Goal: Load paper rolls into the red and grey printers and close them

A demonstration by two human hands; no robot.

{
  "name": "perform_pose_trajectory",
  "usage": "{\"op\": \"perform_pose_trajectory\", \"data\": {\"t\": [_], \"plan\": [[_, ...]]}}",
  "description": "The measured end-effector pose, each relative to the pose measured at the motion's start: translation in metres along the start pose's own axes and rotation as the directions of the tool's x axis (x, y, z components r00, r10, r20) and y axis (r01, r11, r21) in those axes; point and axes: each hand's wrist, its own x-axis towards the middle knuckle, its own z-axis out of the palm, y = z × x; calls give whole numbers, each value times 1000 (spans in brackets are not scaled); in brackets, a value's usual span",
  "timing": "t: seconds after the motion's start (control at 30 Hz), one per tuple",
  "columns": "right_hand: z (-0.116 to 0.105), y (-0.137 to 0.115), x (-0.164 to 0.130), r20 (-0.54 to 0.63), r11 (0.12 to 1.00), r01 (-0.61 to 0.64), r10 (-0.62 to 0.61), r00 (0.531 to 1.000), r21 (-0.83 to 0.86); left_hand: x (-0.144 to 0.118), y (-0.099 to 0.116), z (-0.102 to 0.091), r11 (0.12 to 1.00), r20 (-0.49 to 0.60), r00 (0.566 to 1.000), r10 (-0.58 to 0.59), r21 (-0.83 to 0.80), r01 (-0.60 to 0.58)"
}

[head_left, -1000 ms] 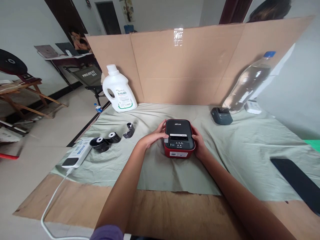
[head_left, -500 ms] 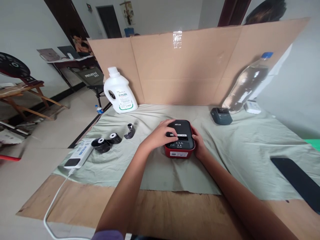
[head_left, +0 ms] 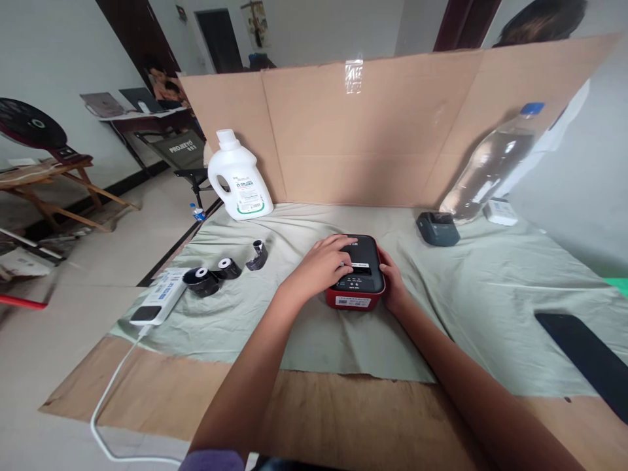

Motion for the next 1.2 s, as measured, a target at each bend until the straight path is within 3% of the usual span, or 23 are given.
{"op": "perform_pose_trajectory", "data": {"t": [0.2, 0.3, 0.37, 0.43, 0.53, 0.6, 0.7, 0.8, 0.9, 1.03, 1.2], "plan": [[-2, 1, -2, 9, 1000, 17, -17, 1000, 21, 0, 10, 0, 997, -25, 999, -24, 71, 26], [-1, 1, -2, 6, 1000, 16, -16, 1000, 1, -2, 1, -3, 997, -55, 996, -71, 3, 71], [0, 2, -1, 0, 1000, 10, -10, 1000, -6, -5, -13, -5, 983, -90, 982, -166, -89, 158], [0, 4, 1, 1, 1000, 12, -12, 1000, 3, -8, -29, -7, 927, -80, 939, -333, -208, 311], [-4, 5, -1, -12, 1000, 18, -18, 1000, -9, -17, -44, -2, 755, 36, 851, -524, -442, 484], [-8, 1, -10, -22, 998, 8, -10, 1000, -70, -25, -43, 7, 636, 98, 845, -526, -614, 467], [-14, -11, -32, 68, 975, 17, -2, 998, -223, -36, -29, 28, 525, 77, 856, -512, -760, 383], [-12, -21, -52, 165, 914, 120, -59, 984, -388, -42, -17, 46, 466, -10, 787, -616, -810, 355], [-1, -22, -55, 157, 837, 224, -166, 973, -500, -41, -16, 50, 457, -95, 726, -682, -830, 320], [29, -20, -23, 173, 793, 268, -206, 963, -547, -32, -32, 24, 469, -199, 669, -716, -847, 250], [101, -12, 58, 272, 791, 312, -192, 943, -526, -14, -78, -51, 542, -361, 523, -772, -803, 246]]}}
